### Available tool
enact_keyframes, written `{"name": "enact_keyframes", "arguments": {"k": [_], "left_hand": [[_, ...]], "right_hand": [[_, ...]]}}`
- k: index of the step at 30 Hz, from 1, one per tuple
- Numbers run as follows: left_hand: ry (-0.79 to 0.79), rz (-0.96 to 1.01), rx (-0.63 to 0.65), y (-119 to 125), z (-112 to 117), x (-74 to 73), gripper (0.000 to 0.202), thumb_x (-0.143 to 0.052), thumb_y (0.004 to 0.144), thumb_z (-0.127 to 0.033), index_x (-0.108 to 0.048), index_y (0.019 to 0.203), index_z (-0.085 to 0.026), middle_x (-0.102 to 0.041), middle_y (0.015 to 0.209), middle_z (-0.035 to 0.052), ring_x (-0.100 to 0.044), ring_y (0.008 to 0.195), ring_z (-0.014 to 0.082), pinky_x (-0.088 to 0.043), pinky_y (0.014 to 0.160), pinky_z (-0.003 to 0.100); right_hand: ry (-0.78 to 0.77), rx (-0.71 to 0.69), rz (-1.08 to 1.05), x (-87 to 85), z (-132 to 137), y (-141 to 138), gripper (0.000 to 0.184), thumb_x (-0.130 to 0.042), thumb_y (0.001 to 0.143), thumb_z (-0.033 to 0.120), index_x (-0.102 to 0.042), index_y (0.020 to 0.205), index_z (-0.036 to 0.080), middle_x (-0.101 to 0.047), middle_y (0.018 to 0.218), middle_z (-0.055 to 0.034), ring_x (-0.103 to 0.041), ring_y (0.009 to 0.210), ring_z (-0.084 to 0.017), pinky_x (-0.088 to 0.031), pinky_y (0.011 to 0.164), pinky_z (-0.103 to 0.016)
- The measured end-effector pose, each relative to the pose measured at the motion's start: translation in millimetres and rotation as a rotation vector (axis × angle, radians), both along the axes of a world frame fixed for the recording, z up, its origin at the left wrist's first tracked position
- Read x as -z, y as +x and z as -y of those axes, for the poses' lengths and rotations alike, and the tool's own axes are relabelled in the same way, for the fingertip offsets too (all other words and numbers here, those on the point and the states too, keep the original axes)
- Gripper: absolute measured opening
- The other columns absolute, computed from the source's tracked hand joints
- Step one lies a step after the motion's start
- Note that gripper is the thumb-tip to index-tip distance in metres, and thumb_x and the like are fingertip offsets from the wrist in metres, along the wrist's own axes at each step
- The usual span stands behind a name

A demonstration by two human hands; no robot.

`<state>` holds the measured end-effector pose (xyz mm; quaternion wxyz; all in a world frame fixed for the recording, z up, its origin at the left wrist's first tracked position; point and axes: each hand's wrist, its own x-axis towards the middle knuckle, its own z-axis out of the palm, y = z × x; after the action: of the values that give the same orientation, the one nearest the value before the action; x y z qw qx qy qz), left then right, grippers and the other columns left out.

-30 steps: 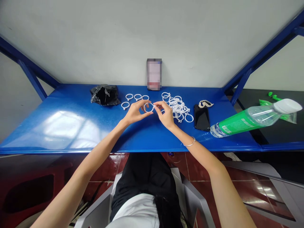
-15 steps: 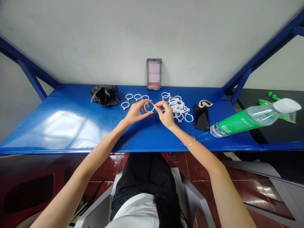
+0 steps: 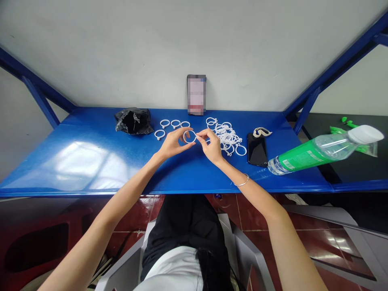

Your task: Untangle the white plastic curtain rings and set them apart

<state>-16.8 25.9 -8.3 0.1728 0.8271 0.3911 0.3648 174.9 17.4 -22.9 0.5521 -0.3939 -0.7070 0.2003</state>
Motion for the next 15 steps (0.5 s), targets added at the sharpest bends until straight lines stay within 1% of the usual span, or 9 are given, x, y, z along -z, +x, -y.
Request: {"name": "enact_keyframes", "arguments": {"k": [9, 15], "left_hand": [[0.019, 0.014, -0.013, 0.6, -0.4, -0.4, 0.043, -0.06, 0.089, -0.048, -0.058, 0.118, -0.017, -0.066, 0.089, 0.0032, -0.06, 0.066, 0.0123, -0.048, 0.064, 0.023], [0.007, 0.005, -0.02, 0.5, 0.1, -1.2, 0.044, -0.059, 0.089, -0.05, -0.056, 0.119, -0.017, -0.066, 0.09, 0.0031, -0.06, 0.066, 0.0125, -0.049, 0.065, 0.024]], "right_hand": [[-0.015, -0.024, 0.002, -3.2, 3.6, -2.8, 0.018, -0.06, 0.094, 0.039, -0.066, 0.099, 0.023, -0.07, 0.091, -0.0036, -0.066, 0.078, -0.018, -0.057, 0.074, -0.035], [-0.035, -0.003, 0.024, -3.1, 3.8, -3.1, 0.019, -0.059, 0.094, 0.041, -0.065, 0.1, 0.024, -0.07, 0.093, -0.0042, -0.066, 0.08, -0.019, -0.058, 0.075, -0.036]]}}
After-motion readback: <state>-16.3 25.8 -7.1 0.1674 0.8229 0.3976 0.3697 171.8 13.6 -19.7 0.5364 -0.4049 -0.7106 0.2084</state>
